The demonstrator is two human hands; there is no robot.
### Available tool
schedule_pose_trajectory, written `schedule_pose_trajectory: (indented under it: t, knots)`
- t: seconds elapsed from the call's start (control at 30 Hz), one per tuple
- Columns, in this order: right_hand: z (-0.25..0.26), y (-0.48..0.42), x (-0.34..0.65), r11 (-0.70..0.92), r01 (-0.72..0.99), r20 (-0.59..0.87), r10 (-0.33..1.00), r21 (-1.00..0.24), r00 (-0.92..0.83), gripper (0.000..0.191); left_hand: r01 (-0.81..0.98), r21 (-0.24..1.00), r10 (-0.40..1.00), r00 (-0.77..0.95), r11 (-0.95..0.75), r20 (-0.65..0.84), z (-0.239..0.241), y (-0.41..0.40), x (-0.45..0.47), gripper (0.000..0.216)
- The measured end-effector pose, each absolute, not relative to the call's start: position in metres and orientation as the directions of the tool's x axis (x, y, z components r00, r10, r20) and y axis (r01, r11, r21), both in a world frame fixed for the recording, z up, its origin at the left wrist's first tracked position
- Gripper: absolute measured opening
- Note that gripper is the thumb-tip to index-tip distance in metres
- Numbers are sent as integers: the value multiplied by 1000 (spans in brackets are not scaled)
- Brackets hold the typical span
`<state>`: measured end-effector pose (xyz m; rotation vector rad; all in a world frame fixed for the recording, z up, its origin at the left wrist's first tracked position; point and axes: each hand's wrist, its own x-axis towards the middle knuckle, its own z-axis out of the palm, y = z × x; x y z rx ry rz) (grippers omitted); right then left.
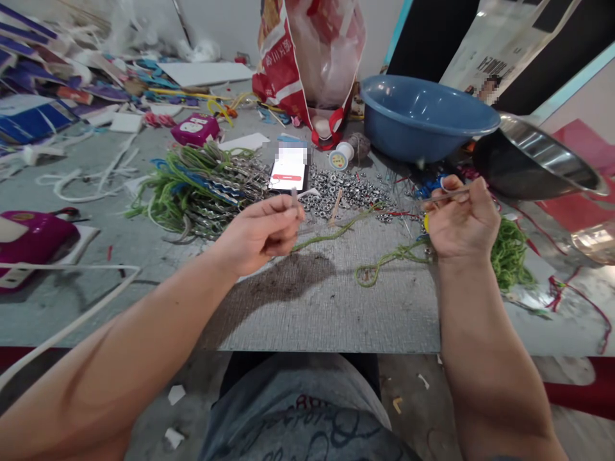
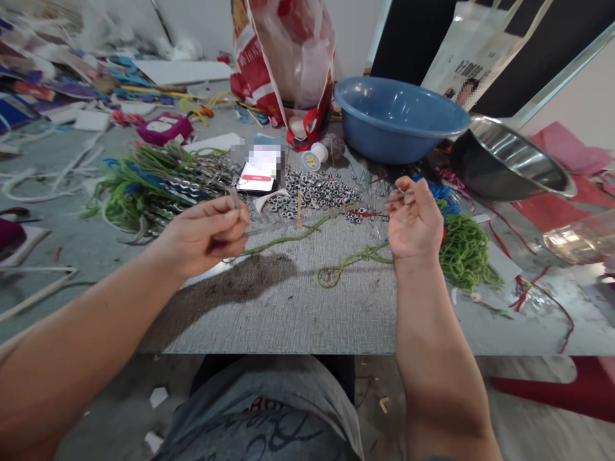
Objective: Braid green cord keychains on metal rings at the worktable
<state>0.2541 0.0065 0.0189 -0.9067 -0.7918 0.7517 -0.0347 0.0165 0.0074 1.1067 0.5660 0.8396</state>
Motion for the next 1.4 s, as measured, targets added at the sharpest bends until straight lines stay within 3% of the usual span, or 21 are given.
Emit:
schedule_pose_trajectory:
  t: [0.07, 0.13, 0.23, 0.3, 0.4, 0.5, 0.6, 0.73, 0.83, 0.93, 1.03, 1.2, 1.4]
  knots:
    - [13, 10, 254, 323, -27, 258, 800, -946, 541, 32, -86, 976, 686, 724, 202, -79, 7, 14, -35, 14]
    - [8, 11, 252, 174, 149, 226, 833, -973, 506, 29, 170, 981, 544, 817, 90, -191, 7, 13, -34, 15]
    - [1, 9, 247, -66, 360, 37, 961, -931, 272, 28, 404, 899, 416, 856, -171, -306, 8, 12, -30, 15]
    - [-3, 8, 245, -180, 572, -144, 984, -800, 109, 33, 452, 848, 385, 861, -278, -333, 8, 11, -28, 17]
    - [-4, 5, 246, -234, 781, -332, 943, -579, 36, 41, 500, 817, 371, 844, -287, -387, 6, 9, -27, 34]
    - [-3, 5, 251, -269, 839, -423, 905, -474, 52, 49, 522, 799, 395, 830, -298, -394, 4, 10, -29, 49]
    - [-1, 6, 258, -329, 857, -461, 878, -395, 124, 53, 460, 775, 462, 851, -433, -248, 5, 11, -29, 48]
    - [5, 6, 262, -359, 901, -383, 889, -245, 250, 50, 582, 626, 713, 699, -518, -60, 2, 12, -25, 35]
    - [10, 4, 256, -319, 940, -120, 945, -119, 305, 37, 704, 463, 793, 609, -538, -3, -3, 12, -22, 24]
    - [8, 3, 246, -130, 978, 90, 985, -164, 146, 26, 766, 302, 795, 605, -568, -37, -6, 11, -22, 24]
    - [1, 4, 241, 40, 978, 100, 995, -207, -19, 22, 838, 165, 842, 535, -520, -65, -5, 10, -22, 30]
    - [-6, 7, 243, 14, 984, 128, 992, -175, 8, 23, 889, 46, 889, 458, -456, -18, -3, 11, -24, 28]
    - [-1, 11, 234, 35, 989, 166, 986, -147, -10, 23, 893, 19, 893, 450, -450, 31, -3, 8, -22, 26]
